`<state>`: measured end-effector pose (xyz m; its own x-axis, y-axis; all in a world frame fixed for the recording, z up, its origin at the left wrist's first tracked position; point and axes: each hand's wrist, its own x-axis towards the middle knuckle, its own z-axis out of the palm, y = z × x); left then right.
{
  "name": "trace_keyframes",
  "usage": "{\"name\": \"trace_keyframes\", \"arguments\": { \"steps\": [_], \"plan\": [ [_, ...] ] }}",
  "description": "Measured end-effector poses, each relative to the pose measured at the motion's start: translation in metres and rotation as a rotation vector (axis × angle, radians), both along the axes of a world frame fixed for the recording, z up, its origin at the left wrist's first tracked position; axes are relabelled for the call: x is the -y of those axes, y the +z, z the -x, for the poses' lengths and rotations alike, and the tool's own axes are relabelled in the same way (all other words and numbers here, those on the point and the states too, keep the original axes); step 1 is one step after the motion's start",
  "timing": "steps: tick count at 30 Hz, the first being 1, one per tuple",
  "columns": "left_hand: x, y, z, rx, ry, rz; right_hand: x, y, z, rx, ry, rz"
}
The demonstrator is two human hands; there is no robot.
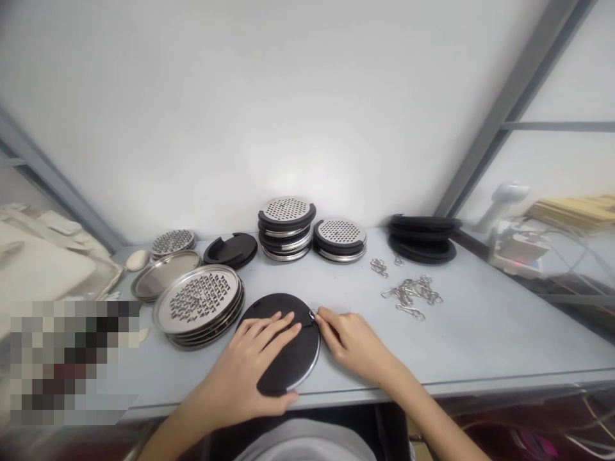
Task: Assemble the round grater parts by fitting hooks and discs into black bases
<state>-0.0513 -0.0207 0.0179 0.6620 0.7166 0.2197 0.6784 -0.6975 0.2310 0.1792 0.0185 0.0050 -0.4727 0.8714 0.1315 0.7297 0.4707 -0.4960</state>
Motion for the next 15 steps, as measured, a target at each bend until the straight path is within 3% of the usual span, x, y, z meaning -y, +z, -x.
{"name": "trace_keyframes", "arguments": {
  "steps": [15],
  "plan": [
    [0.0004,-0.0003,-0.0007,-0.005,0.001,-0.01,0.0005,-0.0058,0.0027,0.056,-0.022,-0.038]
  ]
}}
